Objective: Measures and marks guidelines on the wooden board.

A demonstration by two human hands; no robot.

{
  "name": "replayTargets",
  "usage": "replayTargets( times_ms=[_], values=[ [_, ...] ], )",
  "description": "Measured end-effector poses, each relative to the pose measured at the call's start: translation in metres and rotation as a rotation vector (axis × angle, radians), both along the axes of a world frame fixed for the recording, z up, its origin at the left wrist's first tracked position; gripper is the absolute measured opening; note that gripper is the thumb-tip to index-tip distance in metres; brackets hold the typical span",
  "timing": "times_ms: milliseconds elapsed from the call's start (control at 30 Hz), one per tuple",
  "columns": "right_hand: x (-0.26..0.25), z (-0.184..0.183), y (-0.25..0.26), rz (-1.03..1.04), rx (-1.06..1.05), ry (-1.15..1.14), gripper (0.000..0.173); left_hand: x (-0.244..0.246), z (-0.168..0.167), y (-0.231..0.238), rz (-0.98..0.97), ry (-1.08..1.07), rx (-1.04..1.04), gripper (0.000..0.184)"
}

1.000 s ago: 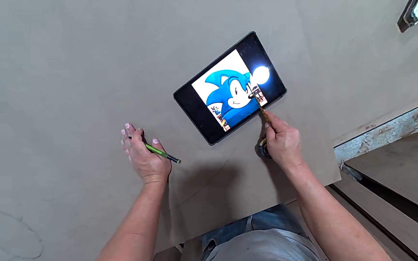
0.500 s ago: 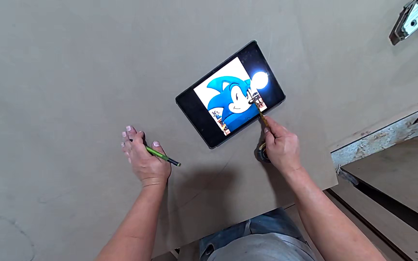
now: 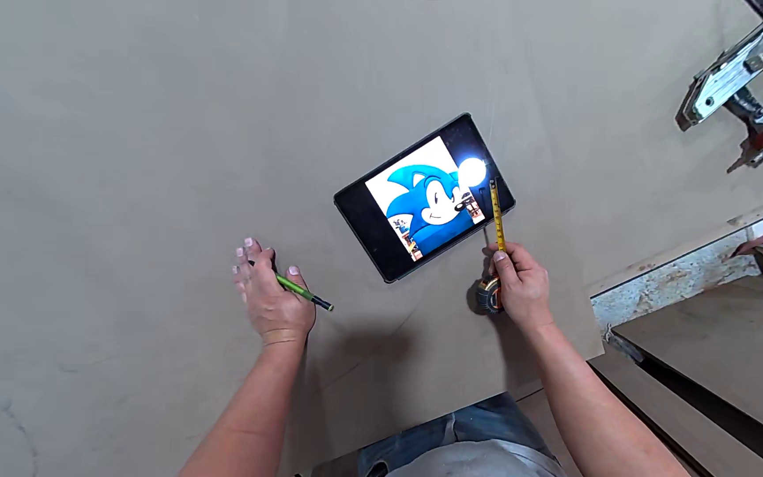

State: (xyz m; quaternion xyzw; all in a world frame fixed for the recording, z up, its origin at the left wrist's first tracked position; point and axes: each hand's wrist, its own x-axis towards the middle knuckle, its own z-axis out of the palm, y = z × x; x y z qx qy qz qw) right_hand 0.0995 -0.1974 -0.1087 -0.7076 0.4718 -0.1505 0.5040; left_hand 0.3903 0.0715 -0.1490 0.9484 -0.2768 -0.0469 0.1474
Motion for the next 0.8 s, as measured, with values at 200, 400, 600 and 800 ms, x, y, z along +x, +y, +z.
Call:
replayTargets(
  times_ms=[200,400,600,800],
  values=[
    [-0.013,0.003,0.017,0.056,-0.061,0.097,0.028,-0.001,0.0,0.001,0.0,0.003,0.001,0.057],
    [-0.001,0.004,0.018,0.073,-0.162,0.135,0.028,-0.001,0.0,0.001,0.016,0.01,0.002,0.057],
    [0.0,0.0,0.019,0.086,-0.165,0.154,0.028,0.001,-0.001,0.001,-0.008,-0.008,-0.007,0.057],
    [0.0,0.001,0.016,0.101,-0.141,0.16,0.028,0.0,-0.001,0.0,0.012,-0.011,0.004,0.057]
  ],
)
